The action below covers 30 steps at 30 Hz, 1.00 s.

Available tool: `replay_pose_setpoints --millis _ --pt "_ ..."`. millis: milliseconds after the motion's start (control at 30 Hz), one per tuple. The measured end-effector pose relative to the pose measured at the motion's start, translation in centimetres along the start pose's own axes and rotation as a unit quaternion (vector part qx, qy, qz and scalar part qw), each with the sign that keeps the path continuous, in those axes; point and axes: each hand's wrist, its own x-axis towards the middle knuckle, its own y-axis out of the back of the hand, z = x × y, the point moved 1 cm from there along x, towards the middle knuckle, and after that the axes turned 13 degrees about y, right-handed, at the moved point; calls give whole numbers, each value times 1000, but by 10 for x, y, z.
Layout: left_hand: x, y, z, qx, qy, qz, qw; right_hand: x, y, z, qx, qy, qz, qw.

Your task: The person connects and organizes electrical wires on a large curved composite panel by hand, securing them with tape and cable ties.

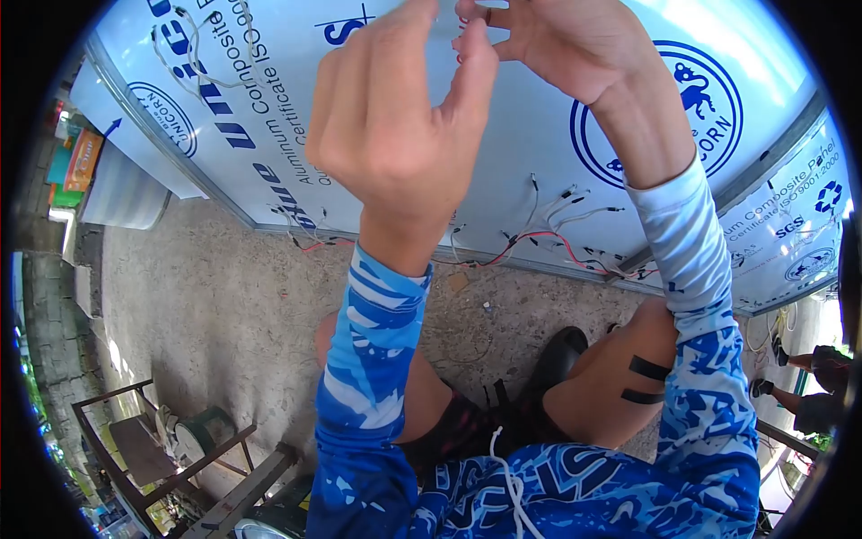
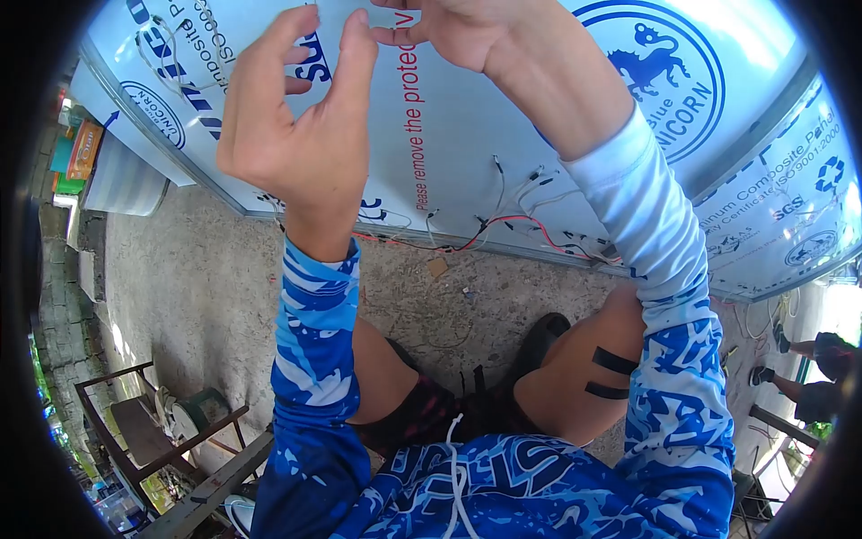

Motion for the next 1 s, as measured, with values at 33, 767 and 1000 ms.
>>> replay_pose_setpoints --millis 33,767,1000 --pt "0 2 2 13 -3 -14 1000 -2 -3 -1 -2 6 7 1000" --pt "-3 -10 -27 -50 -19 63 997 -15 -25 -19 -2 -70 70 995" --pt "4 9 4 -283 365 -53 885 -7 -2 5 42 52 -52 996"
